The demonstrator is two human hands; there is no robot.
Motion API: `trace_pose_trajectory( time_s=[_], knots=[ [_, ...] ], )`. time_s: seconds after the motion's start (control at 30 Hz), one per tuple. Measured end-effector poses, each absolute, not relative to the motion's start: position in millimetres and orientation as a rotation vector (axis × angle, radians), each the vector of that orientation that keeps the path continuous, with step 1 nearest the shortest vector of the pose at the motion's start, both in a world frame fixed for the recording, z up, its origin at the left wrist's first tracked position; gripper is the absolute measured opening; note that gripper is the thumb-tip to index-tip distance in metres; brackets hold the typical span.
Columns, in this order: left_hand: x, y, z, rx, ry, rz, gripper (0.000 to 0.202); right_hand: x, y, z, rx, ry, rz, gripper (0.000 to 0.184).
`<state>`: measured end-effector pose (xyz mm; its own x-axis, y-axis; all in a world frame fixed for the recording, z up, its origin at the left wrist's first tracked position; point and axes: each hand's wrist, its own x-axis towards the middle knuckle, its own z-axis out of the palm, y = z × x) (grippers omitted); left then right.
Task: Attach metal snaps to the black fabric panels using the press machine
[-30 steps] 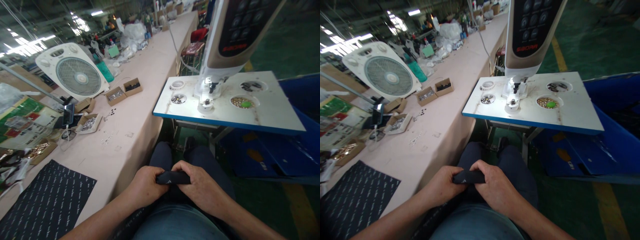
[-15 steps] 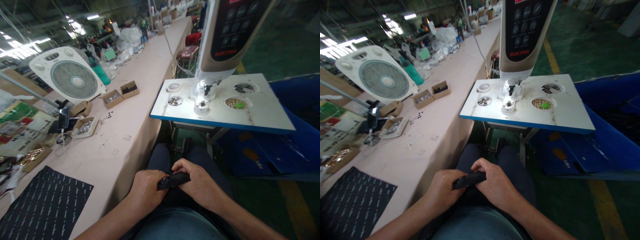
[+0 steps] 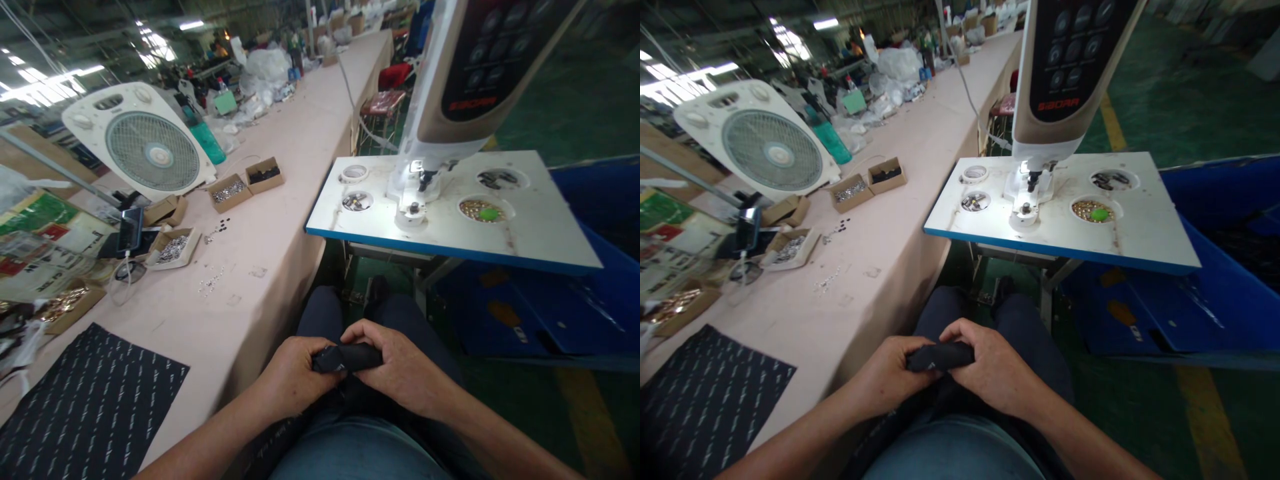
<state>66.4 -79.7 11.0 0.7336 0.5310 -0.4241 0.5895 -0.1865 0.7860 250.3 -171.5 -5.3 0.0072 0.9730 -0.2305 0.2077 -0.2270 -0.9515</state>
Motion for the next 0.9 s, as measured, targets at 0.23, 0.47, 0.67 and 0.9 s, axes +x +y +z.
trace_pose_trajectory(
  time_s=[0.23,0.47,0.67,0.9],
  knots=[
    [62.0,-84.4,1.0,1.992,0.867,0.071,0.015,249.2,-170.1,-9.2,-1.578,-1.26,1.285,0.03],
    [60.1,-84.4,-4.2,1.781,0.873,0.063,0.015,251.2,-167.5,-10.3,-1.545,-1.227,1.332,0.029],
    [55.8,-75.3,3.0,1.159,0.713,-0.12,0.034,266.2,-163.2,-19.2,-1.33,-1.065,1.68,0.026],
    [52.3,-76.1,-0.8,0.91,0.778,-0.084,0.039,272.2,-162.8,-35.7,-1.633,-1.321,1.199,0.027]
  ],
)
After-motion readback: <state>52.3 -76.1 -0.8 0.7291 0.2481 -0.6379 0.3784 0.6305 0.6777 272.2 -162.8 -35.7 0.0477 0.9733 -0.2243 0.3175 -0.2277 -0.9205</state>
